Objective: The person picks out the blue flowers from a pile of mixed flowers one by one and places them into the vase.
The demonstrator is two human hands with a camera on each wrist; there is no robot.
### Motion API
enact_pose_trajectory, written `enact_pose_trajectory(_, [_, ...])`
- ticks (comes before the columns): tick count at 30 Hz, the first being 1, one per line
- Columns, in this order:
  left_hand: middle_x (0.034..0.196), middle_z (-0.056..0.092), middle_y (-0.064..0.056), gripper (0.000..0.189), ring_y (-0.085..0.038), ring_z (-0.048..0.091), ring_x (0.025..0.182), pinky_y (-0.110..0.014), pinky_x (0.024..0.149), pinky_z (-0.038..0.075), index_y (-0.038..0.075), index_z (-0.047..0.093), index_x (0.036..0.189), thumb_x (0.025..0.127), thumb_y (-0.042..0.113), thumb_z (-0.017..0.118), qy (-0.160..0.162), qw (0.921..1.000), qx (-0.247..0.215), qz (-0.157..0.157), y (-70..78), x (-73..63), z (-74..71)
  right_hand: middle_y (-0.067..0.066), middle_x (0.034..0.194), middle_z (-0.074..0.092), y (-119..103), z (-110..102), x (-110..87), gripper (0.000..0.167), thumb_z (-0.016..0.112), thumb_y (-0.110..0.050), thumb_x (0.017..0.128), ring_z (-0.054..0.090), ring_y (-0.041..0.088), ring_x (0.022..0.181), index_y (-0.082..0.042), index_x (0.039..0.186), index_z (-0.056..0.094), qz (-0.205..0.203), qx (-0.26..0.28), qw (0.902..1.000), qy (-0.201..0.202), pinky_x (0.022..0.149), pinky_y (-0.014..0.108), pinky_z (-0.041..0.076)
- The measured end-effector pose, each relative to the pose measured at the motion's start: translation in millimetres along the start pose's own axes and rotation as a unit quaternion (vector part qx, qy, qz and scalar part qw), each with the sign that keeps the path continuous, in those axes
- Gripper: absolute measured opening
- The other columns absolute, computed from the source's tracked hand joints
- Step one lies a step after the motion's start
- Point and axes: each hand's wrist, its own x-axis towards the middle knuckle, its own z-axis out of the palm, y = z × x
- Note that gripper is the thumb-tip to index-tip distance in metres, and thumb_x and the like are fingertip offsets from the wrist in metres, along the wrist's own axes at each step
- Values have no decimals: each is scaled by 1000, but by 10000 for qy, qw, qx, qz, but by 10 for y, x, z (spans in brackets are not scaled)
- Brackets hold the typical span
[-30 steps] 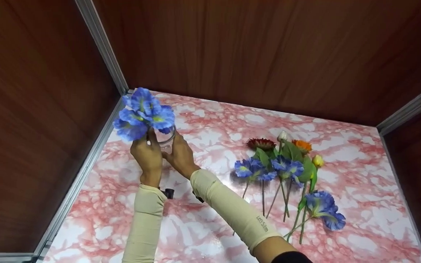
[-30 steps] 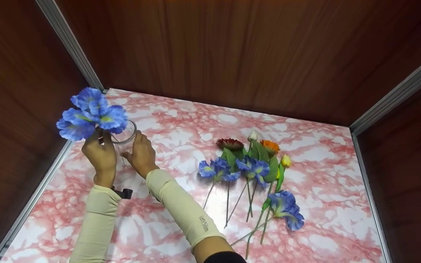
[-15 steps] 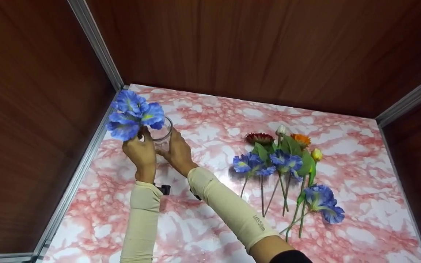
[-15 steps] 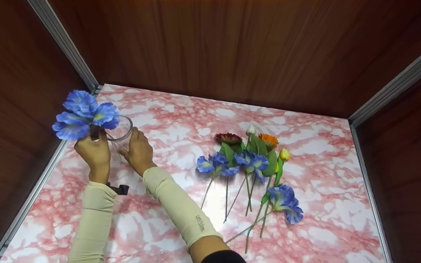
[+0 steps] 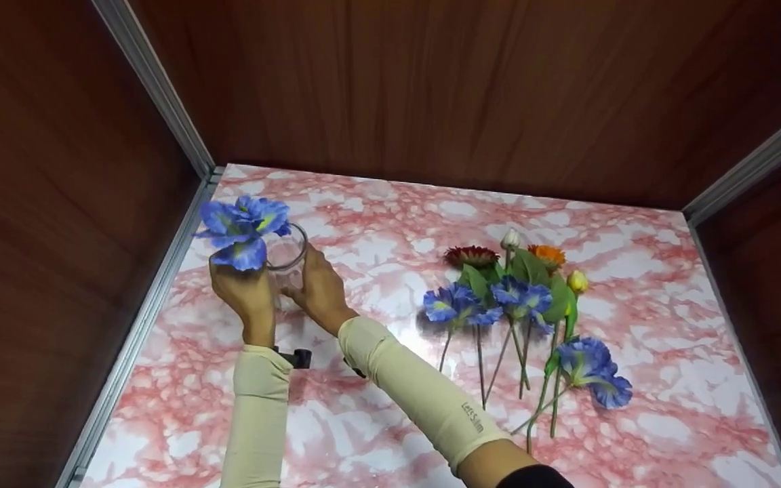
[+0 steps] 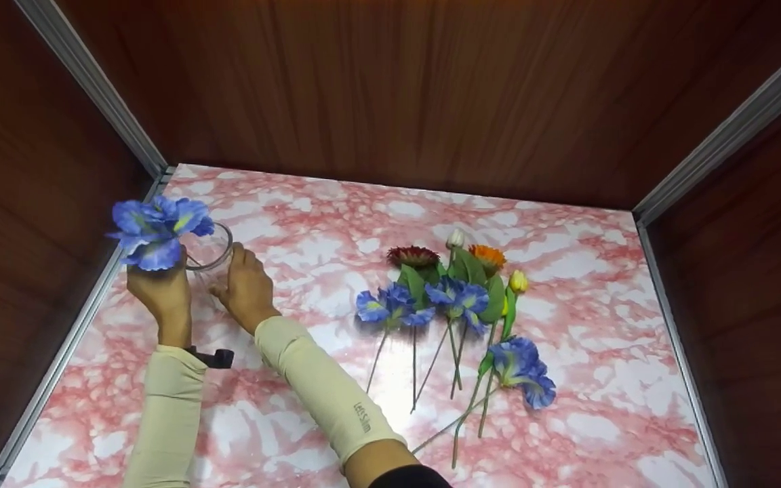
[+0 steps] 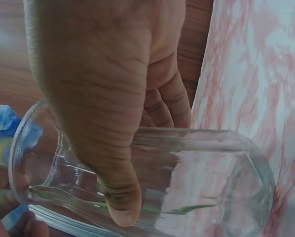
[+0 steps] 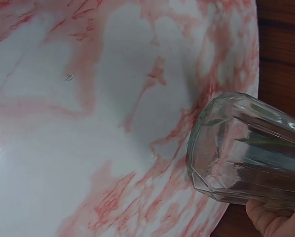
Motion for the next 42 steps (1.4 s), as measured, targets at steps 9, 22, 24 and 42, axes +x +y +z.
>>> enact_pose_trajectory(9, [81,64,-17,17,-26,57,77,-35,76,46,-9,64,89,73,-5,68,139,9957,-547,-734,-29,-47,108,12,133,53,-5,28,-18,89,81,-34,76,54,26,117,-5,145,34,113,78,9999,-45,92,39,47])
enact_pose_trajectory(22, [102,63,-11,32,-17,58,96,-27,87,44,-7,58,118,87,-4,58,125,9730,-1705,-1548,-28,-132,194,13,131,52,-2,10,-7,86,77,-37,81,53,25,116,-2,145,32,33,-121,9999,26,89,38,49])
enact_pose_trajectory(24, [102,62,-8,31,-16,56,95,-26,86,43,-6,57,121,90,-2,55,201,9665,-1973,-1628,-35,-178,196,13,130,52,1,16,-15,86,77,-35,80,54,25,115,-2,145,32,-7,-180,9998,32,88,38,50])
enact_pose_trajectory(42, [100,57,-26,20,-25,53,83,-37,64,45,-13,57,106,93,-4,45,134,9616,-2171,-1675,88,-513,13,12,141,45,27,53,-62,90,77,-36,81,48,25,124,-1,147,27,31,-73,9999,-87,93,37,47])
